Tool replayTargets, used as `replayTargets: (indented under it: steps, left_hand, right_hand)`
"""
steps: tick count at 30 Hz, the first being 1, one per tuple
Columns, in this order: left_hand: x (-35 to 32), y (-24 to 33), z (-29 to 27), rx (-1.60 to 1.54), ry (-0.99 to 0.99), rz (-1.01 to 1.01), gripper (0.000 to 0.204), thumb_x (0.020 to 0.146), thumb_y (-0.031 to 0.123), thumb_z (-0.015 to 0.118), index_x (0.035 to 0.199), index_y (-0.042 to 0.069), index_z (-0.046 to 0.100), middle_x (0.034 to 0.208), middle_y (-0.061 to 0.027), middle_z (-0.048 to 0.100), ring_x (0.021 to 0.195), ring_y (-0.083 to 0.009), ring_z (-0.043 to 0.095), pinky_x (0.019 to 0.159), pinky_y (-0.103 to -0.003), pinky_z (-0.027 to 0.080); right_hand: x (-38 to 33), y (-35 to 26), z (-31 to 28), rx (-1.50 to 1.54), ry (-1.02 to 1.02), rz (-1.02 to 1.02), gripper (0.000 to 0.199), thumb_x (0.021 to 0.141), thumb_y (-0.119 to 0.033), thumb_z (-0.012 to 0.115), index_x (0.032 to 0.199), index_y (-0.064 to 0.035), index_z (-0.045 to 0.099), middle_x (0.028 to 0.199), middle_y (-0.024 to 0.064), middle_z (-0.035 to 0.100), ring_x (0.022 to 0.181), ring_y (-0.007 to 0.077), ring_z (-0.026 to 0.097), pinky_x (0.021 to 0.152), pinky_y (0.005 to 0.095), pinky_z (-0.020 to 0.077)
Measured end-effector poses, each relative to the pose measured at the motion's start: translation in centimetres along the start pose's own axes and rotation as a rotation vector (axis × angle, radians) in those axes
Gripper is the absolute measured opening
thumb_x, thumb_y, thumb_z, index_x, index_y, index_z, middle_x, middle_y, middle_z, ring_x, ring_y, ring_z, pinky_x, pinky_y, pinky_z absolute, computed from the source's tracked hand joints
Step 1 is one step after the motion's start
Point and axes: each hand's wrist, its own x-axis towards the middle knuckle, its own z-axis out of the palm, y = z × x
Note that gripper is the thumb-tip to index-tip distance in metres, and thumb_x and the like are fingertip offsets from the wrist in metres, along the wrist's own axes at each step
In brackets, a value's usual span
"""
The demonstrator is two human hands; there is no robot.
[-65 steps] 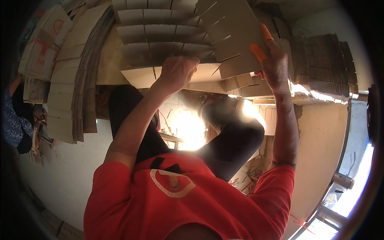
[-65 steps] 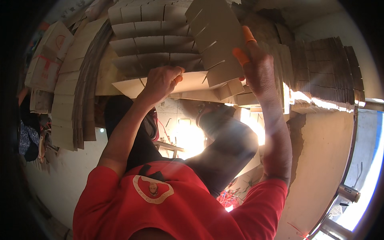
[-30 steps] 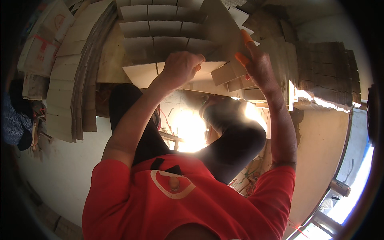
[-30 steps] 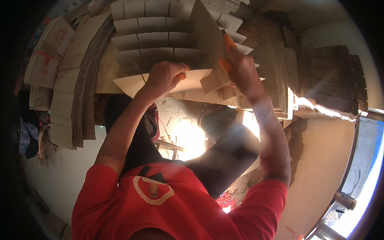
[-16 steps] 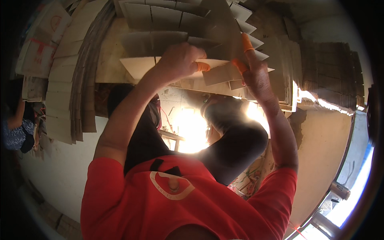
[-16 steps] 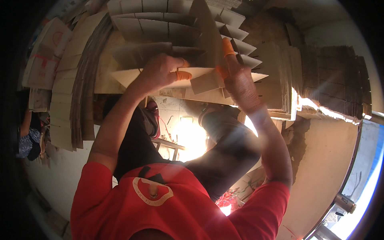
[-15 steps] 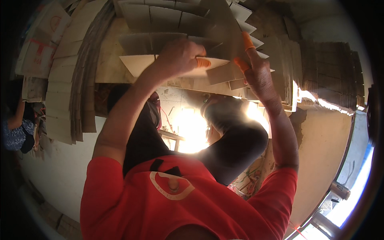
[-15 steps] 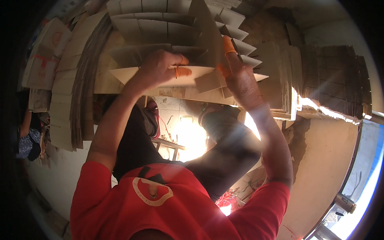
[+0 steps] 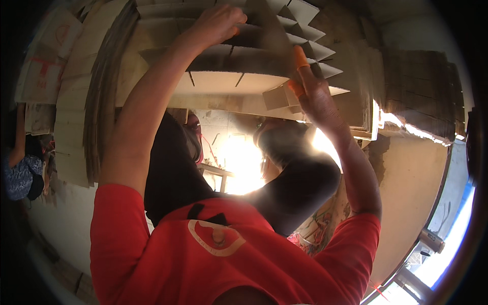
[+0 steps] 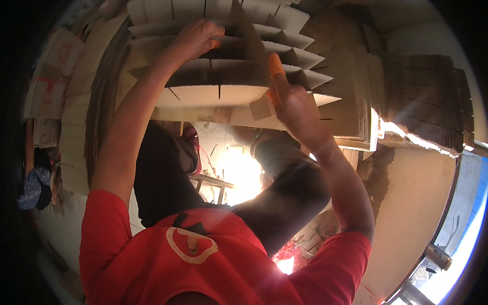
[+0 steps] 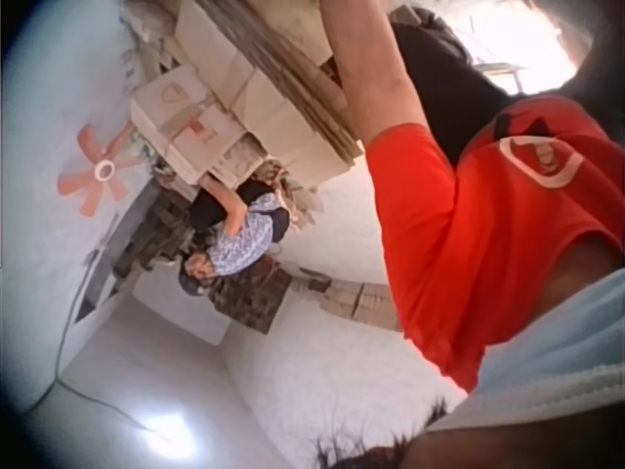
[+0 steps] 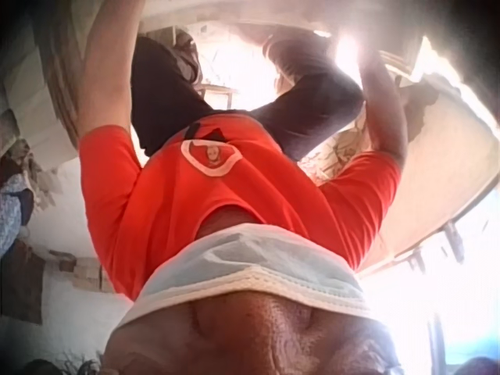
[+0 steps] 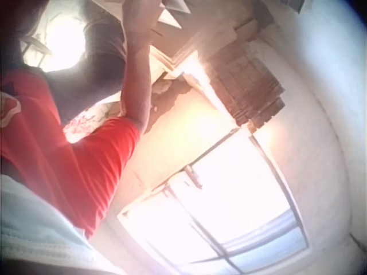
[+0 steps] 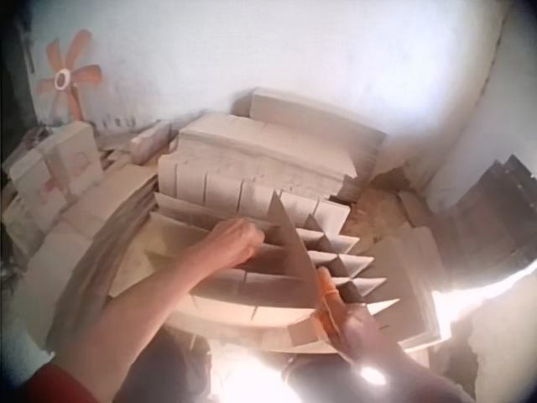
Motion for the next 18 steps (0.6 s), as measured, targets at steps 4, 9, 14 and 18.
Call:
replayTargets:
  steps: [4, 9, 14, 18]
  left_hand:
    - [-0.2, 0.5, -0.3, 0.069, -0.05, 0.03, 0.016, 0.072, 0.006, 0.067, 0.083, -0.001, 0.06, 0.079, -0.0192, 0.06, 0.08, -0.036, 0.059, 0.07, -0.043, 0.046]
    - [-1.3, 0.2, -1.5, -0.212, 0.134, 0.009, 0.024, 0.076, 0.011, 0.069, 0.098, 0.001, 0.063, 0.091, -0.0155, 0.064, 0.084, -0.0314, 0.063, 0.075, -0.038, 0.049]
    - [-7.5, 4.3, -5.8, -0.135, 0.311, 0.089, 0.036, 0.076, 0.018, 0.074, 0.103, -0.002, 0.062, 0.09, -0.0178, 0.065, 0.085, -0.0323, 0.063, 0.074, -0.038, 0.05]
    - [-10.6, 7.9, -5.6, -0.168, 0.163, 0.031, 0.05, 0.073, 0.012, 0.075, 0.118, 0.0, 0.057, 0.114, -0.0162, 0.061, 0.109, -0.0285, 0.056, 0.092, -0.037, 0.046]
  right_hand:
    - [0.7, -0.3, 0.0, 0.075, -0.14, -0.018, 0.061, 0.086, 0.0, 0.058, 0.14, -0.003, 0.032, 0.082, 0.027, 0.059, 0.074, 0.0409, 0.061, 0.066, 0.0333, 0.0492]
    - [0.0, 1.9, -0.7, -0.007, 0.168, -0.187, 0.042, 0.082, -0.006, 0.063, 0.123, -0.0038, 0.052, 0.088, 0.0177, 0.066, 0.068, 0.0328, 0.064, 0.055, 0.0383, 0.0487]
    - [-6.0, 8.5, -4.0, -0.456, 0.631, 0.199, 0.042, 0.084, -0.017, 0.065, 0.123, -0.0063, 0.054, 0.111, 0.0146, 0.062, 0.091, 0.0282, 0.06, 0.072, 0.0342, 0.0499]
    - [-10.7, 13.2, -2.9, -0.759, 0.337, 0.657, 0.071, 0.077, -0.031, 0.072, 0.135, -0.0066, 0.039, 0.127, 0.0151, 0.051, 0.118, 0.033, 0.046, 0.09, 0.0437, 0.0433]
